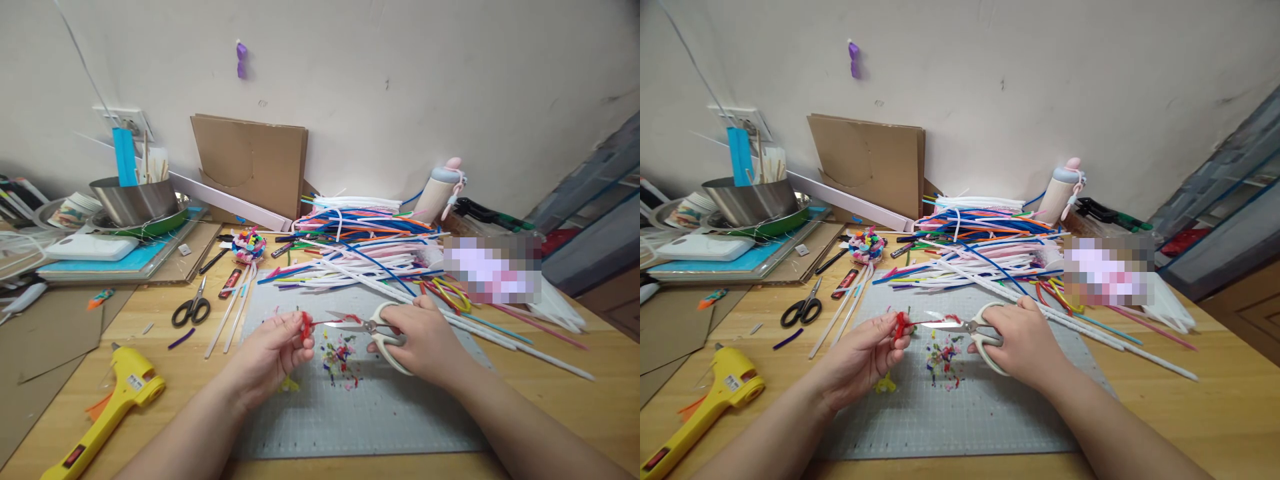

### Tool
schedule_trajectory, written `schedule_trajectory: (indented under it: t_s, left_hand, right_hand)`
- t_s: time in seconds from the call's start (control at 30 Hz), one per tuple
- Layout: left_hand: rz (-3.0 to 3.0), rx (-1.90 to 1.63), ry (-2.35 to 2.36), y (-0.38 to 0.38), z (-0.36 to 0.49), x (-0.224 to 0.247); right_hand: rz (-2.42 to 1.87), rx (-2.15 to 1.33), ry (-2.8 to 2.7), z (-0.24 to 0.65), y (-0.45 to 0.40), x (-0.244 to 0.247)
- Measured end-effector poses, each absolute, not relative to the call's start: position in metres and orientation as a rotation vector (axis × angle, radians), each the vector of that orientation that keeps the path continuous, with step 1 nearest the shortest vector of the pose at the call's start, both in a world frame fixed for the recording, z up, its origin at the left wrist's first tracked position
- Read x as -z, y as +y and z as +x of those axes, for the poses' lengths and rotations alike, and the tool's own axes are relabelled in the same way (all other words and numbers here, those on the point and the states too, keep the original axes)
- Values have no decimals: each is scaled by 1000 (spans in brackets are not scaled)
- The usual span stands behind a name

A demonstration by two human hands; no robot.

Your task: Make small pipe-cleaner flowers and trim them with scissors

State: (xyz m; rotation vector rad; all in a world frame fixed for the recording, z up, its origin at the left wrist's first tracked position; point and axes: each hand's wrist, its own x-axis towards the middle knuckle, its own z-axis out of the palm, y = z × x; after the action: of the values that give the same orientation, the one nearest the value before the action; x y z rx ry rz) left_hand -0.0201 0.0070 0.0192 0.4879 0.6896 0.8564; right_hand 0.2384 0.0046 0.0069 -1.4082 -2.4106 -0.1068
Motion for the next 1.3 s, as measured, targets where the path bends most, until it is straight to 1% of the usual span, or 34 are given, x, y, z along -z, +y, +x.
schedule_trajectory:
  t_s: [1.3]
  left_hand:
    - [598,-829,694,6,-18,-21]
  right_hand:
    - [-1360,36,-2472,238,3,-9]
